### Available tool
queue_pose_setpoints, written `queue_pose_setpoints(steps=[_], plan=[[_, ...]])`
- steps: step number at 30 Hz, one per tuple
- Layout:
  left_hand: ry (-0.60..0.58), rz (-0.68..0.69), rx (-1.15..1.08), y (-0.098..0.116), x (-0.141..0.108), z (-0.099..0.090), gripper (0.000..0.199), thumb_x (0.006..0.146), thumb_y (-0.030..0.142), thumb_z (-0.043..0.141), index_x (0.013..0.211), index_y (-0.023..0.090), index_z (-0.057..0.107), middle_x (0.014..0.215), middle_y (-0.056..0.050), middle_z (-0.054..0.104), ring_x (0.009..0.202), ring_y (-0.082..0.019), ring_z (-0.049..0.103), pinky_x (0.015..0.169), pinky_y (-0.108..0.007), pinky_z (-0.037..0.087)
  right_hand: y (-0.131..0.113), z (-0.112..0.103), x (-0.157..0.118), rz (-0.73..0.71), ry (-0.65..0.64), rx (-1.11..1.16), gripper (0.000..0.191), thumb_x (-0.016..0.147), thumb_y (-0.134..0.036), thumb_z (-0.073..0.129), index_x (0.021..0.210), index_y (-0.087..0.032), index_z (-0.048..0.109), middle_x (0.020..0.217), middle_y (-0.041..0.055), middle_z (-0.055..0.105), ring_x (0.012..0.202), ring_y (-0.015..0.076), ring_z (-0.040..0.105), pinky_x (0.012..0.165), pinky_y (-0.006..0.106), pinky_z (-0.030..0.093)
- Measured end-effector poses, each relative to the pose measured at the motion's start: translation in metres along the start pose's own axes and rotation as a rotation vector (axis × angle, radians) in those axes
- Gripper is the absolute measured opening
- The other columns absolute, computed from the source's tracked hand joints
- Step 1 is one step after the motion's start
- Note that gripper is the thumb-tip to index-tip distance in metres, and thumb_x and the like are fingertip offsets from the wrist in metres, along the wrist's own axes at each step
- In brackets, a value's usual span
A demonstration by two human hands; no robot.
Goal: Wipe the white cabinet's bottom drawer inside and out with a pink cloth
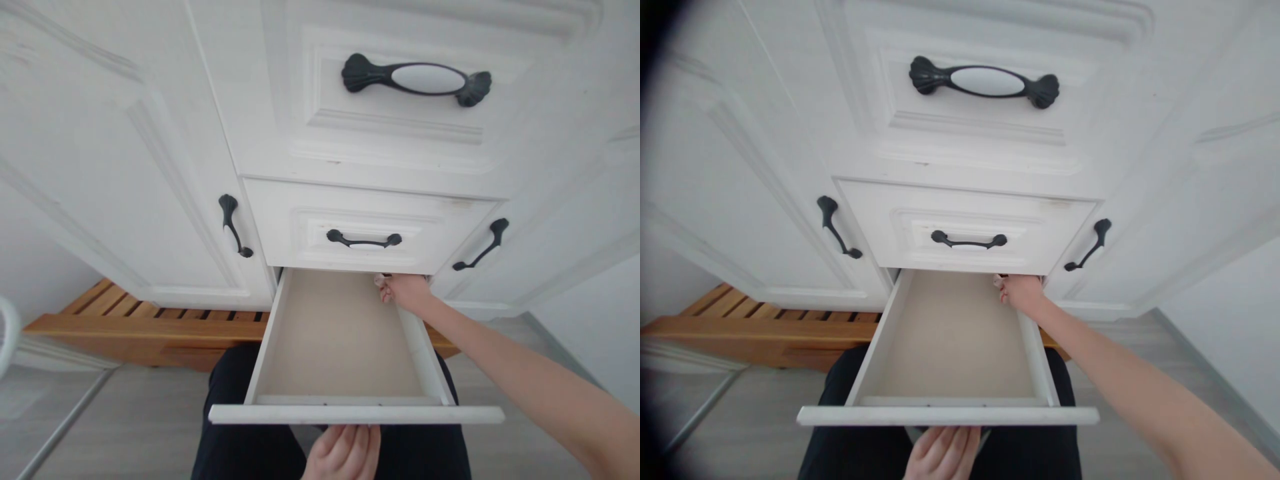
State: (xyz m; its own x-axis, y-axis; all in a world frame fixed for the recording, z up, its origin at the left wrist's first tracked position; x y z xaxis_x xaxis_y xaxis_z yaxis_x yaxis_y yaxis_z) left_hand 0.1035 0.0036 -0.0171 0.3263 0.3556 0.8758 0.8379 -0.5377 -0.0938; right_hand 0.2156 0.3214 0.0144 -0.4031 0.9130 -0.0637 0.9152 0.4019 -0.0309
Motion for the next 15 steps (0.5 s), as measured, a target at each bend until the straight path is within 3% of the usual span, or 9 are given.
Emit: queue_pose_setpoints(steps=[2,4,8,11,15], plan=[[-0.022,0.022,-0.008,0.001,-0.001,0.001,0.019,0.089,0.016,0.06,0.094,0.023,0.077,0.091,0.002,0.071,0.085,-0.011,0.063,0.107,-0.032,0.04,-0.011,-0.004,-0.023,-0.055,-0.015,-0.077,0.022,0.086,-0.019,0.056,0.081,-0.017,0.077,0.108,0.0214,0.068,0.103,0.0341,0.06,0.078,0.042,0.047],[-0.031,0.027,-0.014,0.0,-0.002,0.001,0.021,0.09,0.016,0.058,0.096,0.023,0.077,0.093,0.002,0.072,0.086,-0.012,0.064,0.106,-0.032,0.041,-0.022,-0.007,-0.048,-0.112,-0.037,-0.133,0.021,0.084,-0.021,0.057,0.081,-0.018,0.077,0.107,0.0214,0.066,0.105,0.037,0.057,0.079,0.044,0.044],[-0.007,0.013,-0.021,-0.001,-0.003,0.001,0.036,0.095,0.011,0.043,0.093,0.023,0.077,0.091,0.002,0.072,0.086,-0.011,0.063,0.112,-0.034,0.035,-0.046,-0.008,-0.1,-0.239,-0.168,-0.187,0.02,0.083,-0.024,0.058,0.079,-0.024,0.077,0.09,0.0136,0.068,0.09,0.0308,0.06,0.08,0.045,0.041],[0.028,0.009,-0.02,0.001,-0.001,0.0,0.038,0.096,0.01,0.042,0.089,0.023,0.077,0.088,0.002,0.072,0.084,-0.01,0.062,0.111,-0.034,0.035,-0.063,-0.008,-0.132,-0.311,-0.34,-0.147,0.022,0.083,-0.025,0.055,0.076,-0.026,0.076,0.085,0.0089,0.07,0.08,0.0255,0.062,0.072,0.039,0.041],[0.072,-0.044,-0.009,-0.001,0.003,-0.002,0.039,0.096,0.009,0.042,0.085,0.023,0.077,0.082,0.003,0.071,0.081,-0.009,0.062,0.104,-0.03,0.04,-0.071,-0.003,-0.137,-0.293,-0.577,0.074,0.022,0.081,-0.025,0.055,0.072,-0.027,0.076,0.079,0.0037,0.071,0.071,0.019,0.064,0.061,0.029,0.039]])
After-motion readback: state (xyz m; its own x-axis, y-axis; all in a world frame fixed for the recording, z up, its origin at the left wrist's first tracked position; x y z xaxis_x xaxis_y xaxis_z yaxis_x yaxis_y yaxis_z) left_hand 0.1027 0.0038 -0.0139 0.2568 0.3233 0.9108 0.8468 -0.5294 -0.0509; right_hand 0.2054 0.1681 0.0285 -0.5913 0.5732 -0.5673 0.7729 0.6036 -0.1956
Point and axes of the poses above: each hand's wrist, its own x-axis towards the middle knuckle, its own z-axis out of the palm, y = z × x, the point moved 10 cm from there along x, towards the middle knuckle
